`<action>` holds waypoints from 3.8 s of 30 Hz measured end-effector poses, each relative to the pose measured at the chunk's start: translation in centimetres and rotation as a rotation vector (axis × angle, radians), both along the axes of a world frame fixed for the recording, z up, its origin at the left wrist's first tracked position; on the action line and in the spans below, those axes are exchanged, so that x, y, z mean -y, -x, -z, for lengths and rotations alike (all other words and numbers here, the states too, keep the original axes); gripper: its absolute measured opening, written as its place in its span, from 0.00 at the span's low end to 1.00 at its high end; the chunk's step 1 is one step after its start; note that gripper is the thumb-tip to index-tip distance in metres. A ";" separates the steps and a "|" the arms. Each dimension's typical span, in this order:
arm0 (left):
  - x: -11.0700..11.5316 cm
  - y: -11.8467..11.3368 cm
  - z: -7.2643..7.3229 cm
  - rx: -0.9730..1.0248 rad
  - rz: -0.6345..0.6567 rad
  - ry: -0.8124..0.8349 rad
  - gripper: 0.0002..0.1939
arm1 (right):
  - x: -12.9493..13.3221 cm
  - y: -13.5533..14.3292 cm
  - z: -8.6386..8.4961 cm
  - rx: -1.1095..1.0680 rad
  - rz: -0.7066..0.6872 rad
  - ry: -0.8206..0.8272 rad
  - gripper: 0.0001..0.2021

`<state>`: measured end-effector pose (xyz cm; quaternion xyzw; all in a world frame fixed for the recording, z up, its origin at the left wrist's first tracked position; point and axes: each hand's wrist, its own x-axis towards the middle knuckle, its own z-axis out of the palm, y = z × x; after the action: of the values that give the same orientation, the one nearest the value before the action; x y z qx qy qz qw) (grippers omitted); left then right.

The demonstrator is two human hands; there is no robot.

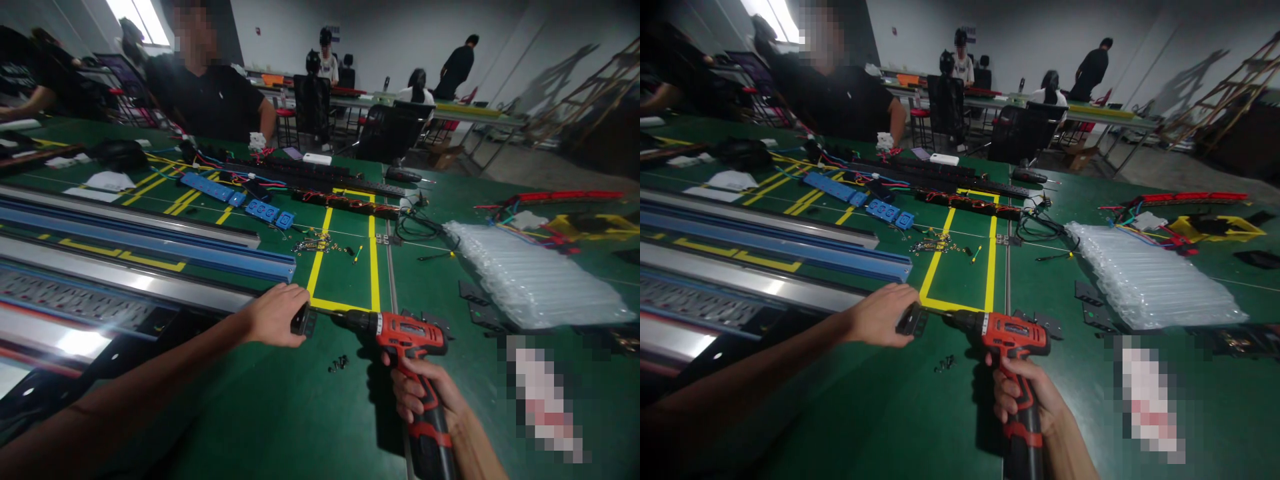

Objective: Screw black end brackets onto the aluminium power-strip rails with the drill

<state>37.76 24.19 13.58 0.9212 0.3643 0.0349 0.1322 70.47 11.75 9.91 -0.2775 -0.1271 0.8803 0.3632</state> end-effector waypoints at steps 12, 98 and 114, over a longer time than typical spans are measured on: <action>0.1 -0.2 -0.2 0.036 0.003 -0.016 0.20 | -1.2 -0.9 -0.3 0.009 -0.058 0.036 0.07; 0.4 0.0 -0.4 0.034 -0.035 -0.006 0.28 | -1.6 -0.4 -0.3 0.128 -0.084 -0.021 0.11; 0.3 0.0 -0.5 0.037 -0.037 0.002 0.26 | -1.6 -0.5 0.2 0.085 -0.089 -0.030 0.09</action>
<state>37.74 23.90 14.06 0.9134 0.3788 0.0539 0.1391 71.00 13.37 9.69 -0.3031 -0.1675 0.8810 0.3222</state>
